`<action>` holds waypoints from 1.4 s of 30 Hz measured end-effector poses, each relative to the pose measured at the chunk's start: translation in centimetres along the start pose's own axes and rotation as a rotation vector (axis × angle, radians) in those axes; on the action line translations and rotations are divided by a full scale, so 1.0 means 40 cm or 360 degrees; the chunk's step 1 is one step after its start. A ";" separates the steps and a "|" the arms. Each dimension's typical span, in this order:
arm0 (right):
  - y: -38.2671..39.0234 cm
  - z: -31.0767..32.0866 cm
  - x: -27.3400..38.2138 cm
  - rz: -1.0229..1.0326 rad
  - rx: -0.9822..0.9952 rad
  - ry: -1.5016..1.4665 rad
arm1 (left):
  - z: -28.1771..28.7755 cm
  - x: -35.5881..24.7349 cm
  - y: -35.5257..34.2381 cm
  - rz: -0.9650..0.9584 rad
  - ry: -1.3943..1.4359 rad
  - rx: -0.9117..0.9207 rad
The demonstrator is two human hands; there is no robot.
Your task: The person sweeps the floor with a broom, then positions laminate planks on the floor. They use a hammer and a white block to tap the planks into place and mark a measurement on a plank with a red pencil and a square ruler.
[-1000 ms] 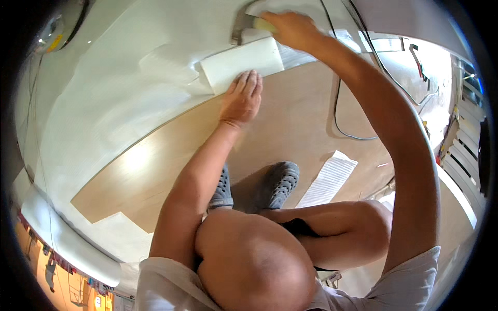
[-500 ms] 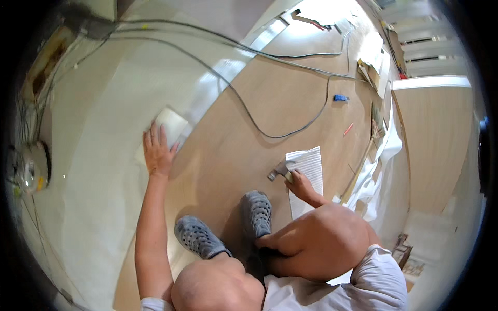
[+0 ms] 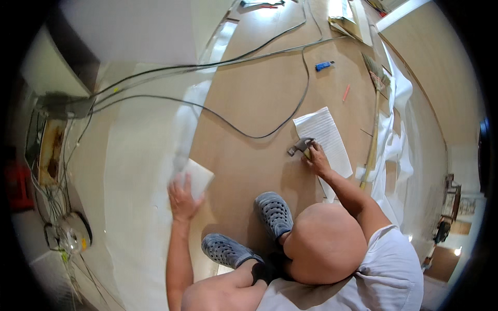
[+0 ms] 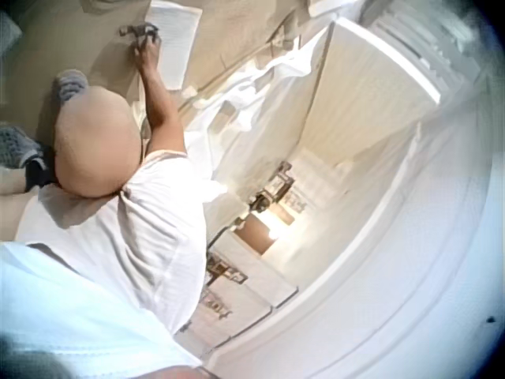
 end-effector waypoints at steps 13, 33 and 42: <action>-0.151 0.041 -0.033 0.0128 0.0335 0.0239 | 0.038 0.107 0.673 0.0975 -0.0058 0.0097; -0.130 -0.010 -0.131 -0.0416 0.0361 0.0359 | 0.032 0.213 0.979 0.1654 -0.0029 0.0118; -0.156 0.013 -0.219 -0.0358 0.0066 0.0312 | 0.045 0.272 0.931 0.1653 0.0047 0.0219</action>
Point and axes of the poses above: each hand's wrist, its own y-axis away from the middle knuckle, its own z-axis out of the back of the hand, x = y × z, the point moved 9 cm from there along -y, towards the middle knuckle, and after that the axes turned 2 degrees about -y, right-handed, at the moved point
